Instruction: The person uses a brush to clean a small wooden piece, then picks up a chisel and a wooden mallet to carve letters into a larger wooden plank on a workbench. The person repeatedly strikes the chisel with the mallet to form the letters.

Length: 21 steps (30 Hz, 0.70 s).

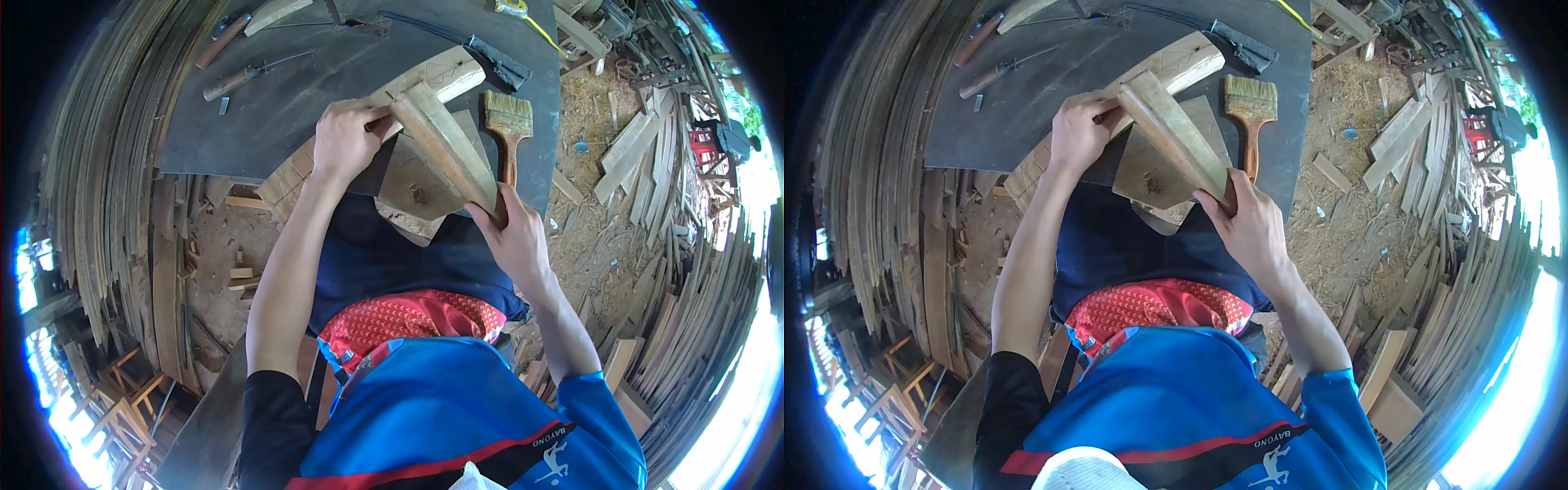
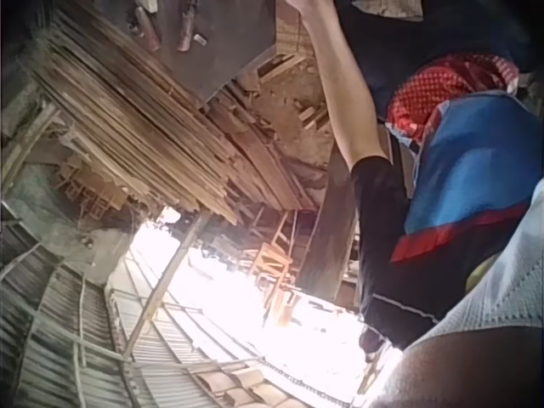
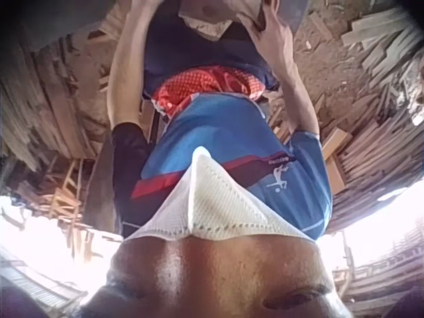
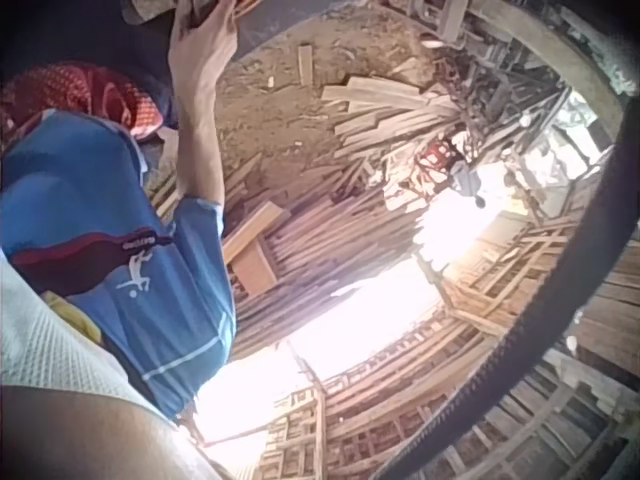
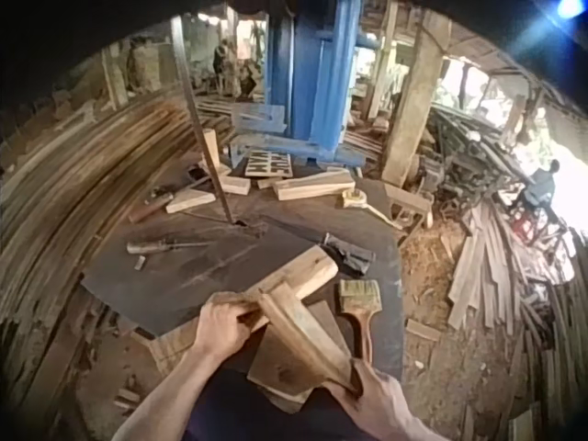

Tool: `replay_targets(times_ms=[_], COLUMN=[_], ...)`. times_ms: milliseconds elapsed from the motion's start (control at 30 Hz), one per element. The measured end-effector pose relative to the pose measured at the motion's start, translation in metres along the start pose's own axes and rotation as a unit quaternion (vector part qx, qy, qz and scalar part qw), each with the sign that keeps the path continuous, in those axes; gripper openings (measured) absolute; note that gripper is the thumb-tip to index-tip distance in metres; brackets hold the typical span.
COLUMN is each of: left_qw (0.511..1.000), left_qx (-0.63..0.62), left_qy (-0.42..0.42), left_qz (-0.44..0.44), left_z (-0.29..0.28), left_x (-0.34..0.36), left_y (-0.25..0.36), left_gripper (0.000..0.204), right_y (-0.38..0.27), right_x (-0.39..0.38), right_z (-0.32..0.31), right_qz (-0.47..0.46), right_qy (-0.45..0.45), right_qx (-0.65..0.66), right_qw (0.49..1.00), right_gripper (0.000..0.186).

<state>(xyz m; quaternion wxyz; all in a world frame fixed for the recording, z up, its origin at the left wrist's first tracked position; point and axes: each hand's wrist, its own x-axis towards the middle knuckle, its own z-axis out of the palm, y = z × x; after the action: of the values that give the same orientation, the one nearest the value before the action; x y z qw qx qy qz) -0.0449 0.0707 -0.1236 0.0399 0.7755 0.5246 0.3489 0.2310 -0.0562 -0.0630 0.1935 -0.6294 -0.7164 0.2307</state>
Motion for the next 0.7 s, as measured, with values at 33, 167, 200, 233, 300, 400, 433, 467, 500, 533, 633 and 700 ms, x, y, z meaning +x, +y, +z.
replay_targets(times_ms=[33,167,200,233,300,400,433,467,500,533,633,700], left_qw=[1.000,0.995,0.995,0.996,0.994,0.975,0.976,0.977,0.979,0.980,0.993,0.996], left_qx=[-0.018,-0.082,-0.083,-0.079,-0.103,-0.196,-0.193,-0.189,-0.184,-0.178,-0.094,-0.077], left_qy=[0.001,-0.032,-0.033,-0.030,-0.034,-0.043,-0.049,-0.054,-0.055,-0.056,-0.072,-0.038], left_qz=[-0.009,-0.046,-0.044,-0.041,-0.032,-0.098,-0.092,-0.086,-0.075,-0.065,-0.019,0.033], left_z=[-0.001,0.000,0.000,-0.002,-0.004,-0.009,-0.009,-0.009,-0.012,-0.012,-0.006,-0.005], left_x=[0.001,0.003,0.004,0.003,0.004,0.007,0.005,0.002,0.004,0.007,0.007,0.009], left_y=[0.000,0.001,0.001,0.001,-0.004,-0.002,0.001,0.005,0.008,0.010,0.002,0.000], left_gripper=[0.015,0.013,0.012,0.011,0.011,0.016,0.017,0.017,0.018,0.018,0.016,0.015], right_y=[-0.001,-0.015,-0.009,0.000,-0.005,-0.011,-0.011,-0.010,-0.009,-0.008,0.005,0.012], right_x=[0.002,-0.005,-0.006,-0.003,0.001,0.001,0.001,0.000,0.003,0.005,0.006,0.006], right_z=[-0.003,-0.001,-0.001,0.000,-0.011,-0.022,-0.021,-0.019,-0.020,-0.020,-0.010,-0.001], right_qz=[0.007,0.000,0.010,0.017,0.016,0.001,-0.013,0.009,0.027,0.044,0.098,0.144], right_qy=[0.002,0.110,0.067,0.025,-0.009,0.068,0.096,0.086,0.081,0.075,0.053,0.017], right_qx=[0.010,0.113,0.079,0.046,-0.001,0.093,0.112,0.136,0.158,0.181,0.205,0.253], right_qw=[1.000,0.987,0.995,0.998,1.000,0.993,0.989,0.987,0.984,0.980,0.972,0.957], right_gripper=[0.047,0.049,0.047,0.045,0.041,0.040,0.039,0.039,0.040,0.040,0.043,0.044])
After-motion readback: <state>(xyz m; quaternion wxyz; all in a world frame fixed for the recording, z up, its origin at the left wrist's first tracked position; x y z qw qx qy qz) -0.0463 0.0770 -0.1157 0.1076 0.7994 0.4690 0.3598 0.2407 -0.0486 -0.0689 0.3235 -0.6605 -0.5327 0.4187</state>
